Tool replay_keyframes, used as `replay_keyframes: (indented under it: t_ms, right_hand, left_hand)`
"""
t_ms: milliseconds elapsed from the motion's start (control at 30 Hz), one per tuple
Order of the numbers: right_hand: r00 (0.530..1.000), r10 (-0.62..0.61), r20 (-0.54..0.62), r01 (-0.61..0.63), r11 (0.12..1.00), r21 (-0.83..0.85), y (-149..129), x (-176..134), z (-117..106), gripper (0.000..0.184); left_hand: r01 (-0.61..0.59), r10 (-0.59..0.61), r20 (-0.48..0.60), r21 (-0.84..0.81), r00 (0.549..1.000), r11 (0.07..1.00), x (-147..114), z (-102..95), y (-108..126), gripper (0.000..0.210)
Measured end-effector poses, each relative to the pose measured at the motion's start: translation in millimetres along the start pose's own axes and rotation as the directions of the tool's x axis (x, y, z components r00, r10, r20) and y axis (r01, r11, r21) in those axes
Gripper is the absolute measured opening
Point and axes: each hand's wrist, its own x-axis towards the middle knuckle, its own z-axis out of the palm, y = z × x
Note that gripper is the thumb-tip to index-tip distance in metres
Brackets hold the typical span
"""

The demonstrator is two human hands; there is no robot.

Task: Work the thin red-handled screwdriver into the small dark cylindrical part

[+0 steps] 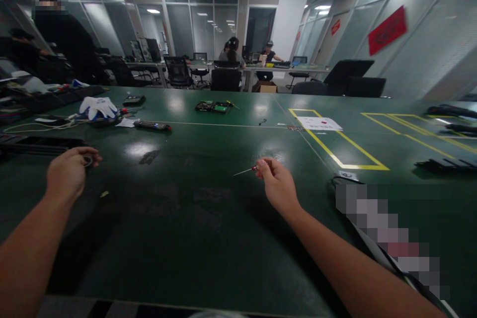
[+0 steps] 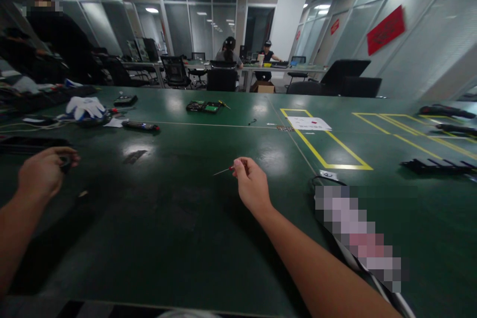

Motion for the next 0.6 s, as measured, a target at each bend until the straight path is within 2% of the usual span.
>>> replay_keyframes:
  t_ms: [100, 167, 267, 300, 400, 500, 600]
  right_hand:
    - [1.0, 0.004, -0.003, -0.004, 1.0, 0.023, -1.5, 0.0, -0.5, 0.038]
    - [1.0, 0.0, -0.003, 0.0, 0.999, 0.055, -2.2, 0.1, 0.0, 0.037]
    - [1.0, -0.007, 0.01, 0.006, 0.992, 0.126, -2.5, 0.7, 1.7, 0.035]
    - [1.0, -0.007, 0.012, 0.005, 0.989, 0.149, -2.4, 1.0, 2.1, 0.033]
    - [1.0, -0.003, 0.013, 0.0, 0.979, 0.206, -2.7, 1.2, 2.4, 0.028]
    - [1.0, -0.002, 0.011, -0.001, 0.968, 0.249, -3.4, 0.3, 1.2, 0.03]
    - [1.0, 0.007, 0.01, -0.01, 0.948, 0.318, -3.0, -0.9, 0.8, 0.031]
  left_hand:
    - [0.013, -0.005, 0.146, -0.053, 0.989, 0.998, -12.1, 14.0, 20.3, 0.024]
    - [-0.054, 0.057, 0.243, -0.02, 0.968, 0.998, -26.0, 27.5, 40.6, 0.023]
    - [-0.115, 0.127, 0.432, -0.052, 0.893, 0.992, -56.0, 53.8, 74.9, 0.02]
    - [-0.142, 0.154, 0.494, -0.062, 0.856, 0.988, -67.4, 63.6, 85.4, 0.021]
    - [-0.255, 0.236, 0.595, -0.055, 0.768, 0.965, -102.4, 93.5, 110.4, 0.039]
    - [-0.317, 0.266, 0.712, -0.064, 0.65, 0.946, -135.3, 120.0, 125.2, 0.049]
    - [-0.327, 0.282, 0.762, -0.097, 0.583, 0.94, -161.2, 139.1, 130.4, 0.042]
